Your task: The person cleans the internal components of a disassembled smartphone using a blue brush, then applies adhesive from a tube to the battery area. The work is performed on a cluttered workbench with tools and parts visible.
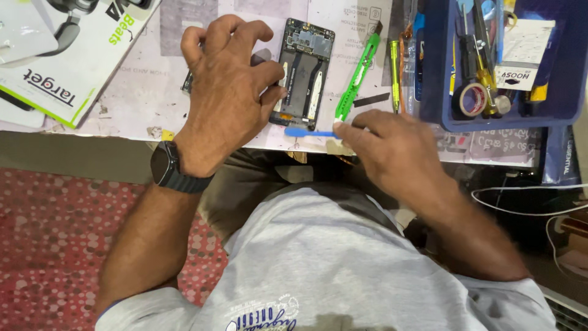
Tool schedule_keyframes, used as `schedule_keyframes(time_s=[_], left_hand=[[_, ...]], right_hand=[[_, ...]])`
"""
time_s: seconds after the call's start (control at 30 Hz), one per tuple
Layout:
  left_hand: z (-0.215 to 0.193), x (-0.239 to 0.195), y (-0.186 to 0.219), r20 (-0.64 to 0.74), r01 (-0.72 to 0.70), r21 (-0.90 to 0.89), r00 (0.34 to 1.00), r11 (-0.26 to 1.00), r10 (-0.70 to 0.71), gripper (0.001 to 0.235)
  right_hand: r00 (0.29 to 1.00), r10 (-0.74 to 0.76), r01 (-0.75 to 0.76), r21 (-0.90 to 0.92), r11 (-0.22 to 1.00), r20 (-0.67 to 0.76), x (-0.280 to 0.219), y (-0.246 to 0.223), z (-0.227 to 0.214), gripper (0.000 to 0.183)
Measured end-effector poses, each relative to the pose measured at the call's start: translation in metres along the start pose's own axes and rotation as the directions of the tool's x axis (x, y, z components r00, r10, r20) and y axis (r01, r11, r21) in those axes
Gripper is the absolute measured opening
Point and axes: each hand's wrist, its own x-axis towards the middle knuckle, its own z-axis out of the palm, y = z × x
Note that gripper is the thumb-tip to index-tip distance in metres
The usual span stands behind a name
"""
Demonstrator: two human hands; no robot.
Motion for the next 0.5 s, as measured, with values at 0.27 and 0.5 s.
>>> schedule_keyframes(time_s=[0.27, 0.5], left_hand=[[0.001, -0.006, 0.007, 0.0, -0.031, -0.072, 1.0, 0.997, 0.031, 0.004], [-0.003, -0.008, 0.013, 0.032, -0.023, -0.106, 0.999, 0.994, 0.027, 0.006]], right_hand=[[0.996, 0.081, -0.079, -0.033, 0.996, 0.047, -0.015, 0.008, -0.009, 0.016], [0.994, 0.106, -0.107, 0.033, 0.994, 0.009, -0.02, 0.011, -0.013, 0.015]])
